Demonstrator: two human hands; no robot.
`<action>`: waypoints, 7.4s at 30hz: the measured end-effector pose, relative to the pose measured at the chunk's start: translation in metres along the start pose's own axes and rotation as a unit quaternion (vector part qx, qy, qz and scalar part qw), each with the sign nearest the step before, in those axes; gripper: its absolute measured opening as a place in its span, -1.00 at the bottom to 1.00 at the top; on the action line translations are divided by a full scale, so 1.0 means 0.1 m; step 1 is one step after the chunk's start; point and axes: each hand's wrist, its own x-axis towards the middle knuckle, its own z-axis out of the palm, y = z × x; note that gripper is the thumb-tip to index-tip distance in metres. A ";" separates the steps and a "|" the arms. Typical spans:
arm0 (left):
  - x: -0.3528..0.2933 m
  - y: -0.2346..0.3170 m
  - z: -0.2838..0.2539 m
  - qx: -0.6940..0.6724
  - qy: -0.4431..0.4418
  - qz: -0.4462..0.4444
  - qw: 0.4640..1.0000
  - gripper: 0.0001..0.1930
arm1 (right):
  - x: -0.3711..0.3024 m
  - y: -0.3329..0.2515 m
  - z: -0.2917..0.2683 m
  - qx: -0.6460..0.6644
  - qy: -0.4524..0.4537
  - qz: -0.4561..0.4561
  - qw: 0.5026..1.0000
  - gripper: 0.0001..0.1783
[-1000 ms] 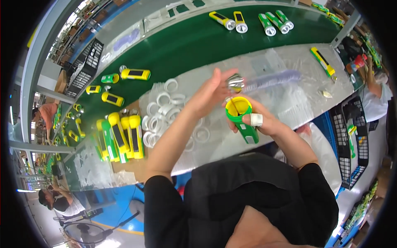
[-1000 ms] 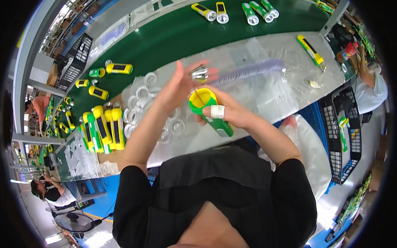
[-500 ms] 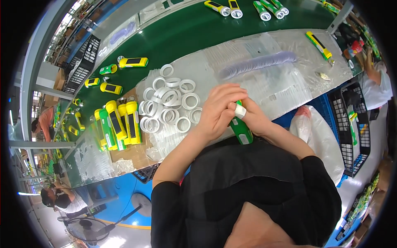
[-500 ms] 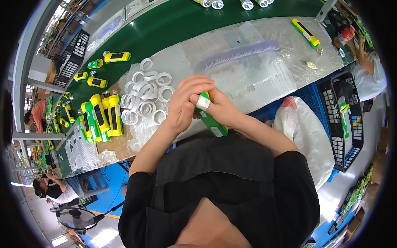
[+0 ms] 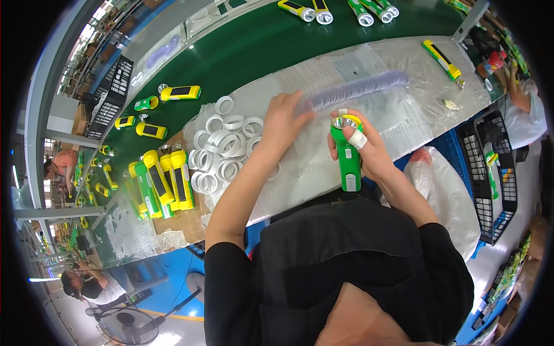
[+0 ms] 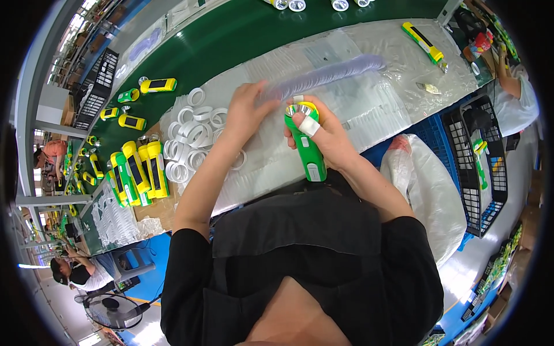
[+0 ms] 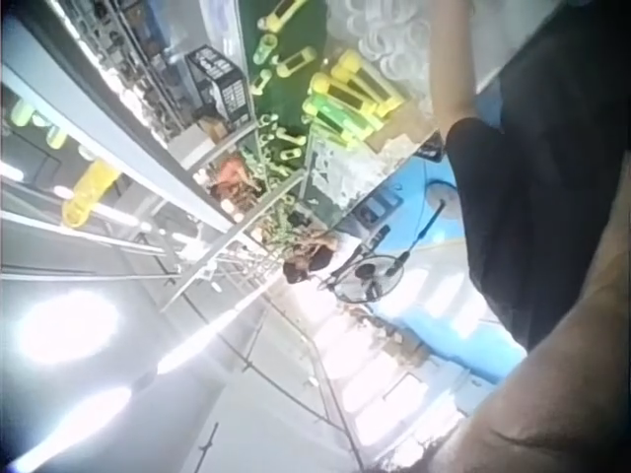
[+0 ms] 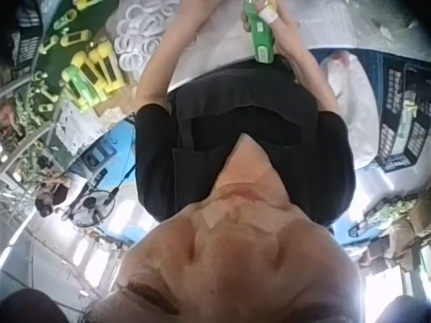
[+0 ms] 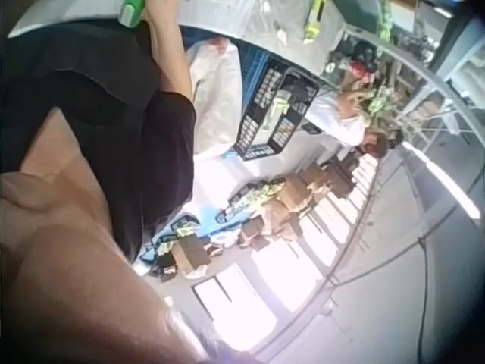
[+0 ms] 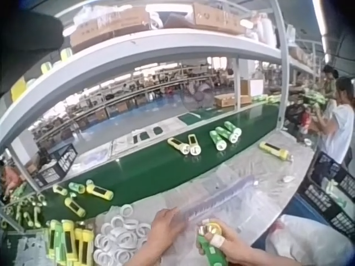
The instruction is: Assembling plastic flashlights by attaching heads and internal components at an assembly line.
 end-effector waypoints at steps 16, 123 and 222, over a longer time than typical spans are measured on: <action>-0.38 0.60 -0.59 -0.200 0.061 0.137 0.968 -0.66 | 0.24 0.06 0.41 -0.032 -0.186 0.080 0.979 -0.49; -0.24 0.61 -0.96 -0.342 -0.096 0.006 0.935 0.07 | 0.32 -1.28 0.70 -0.619 -0.240 -0.222 0.714 -0.48; -0.73 0.62 -0.77 -0.149 0.020 0.138 0.979 -0.59 | 0.00 0.19 0.52 -0.043 -0.148 0.062 0.986 -0.54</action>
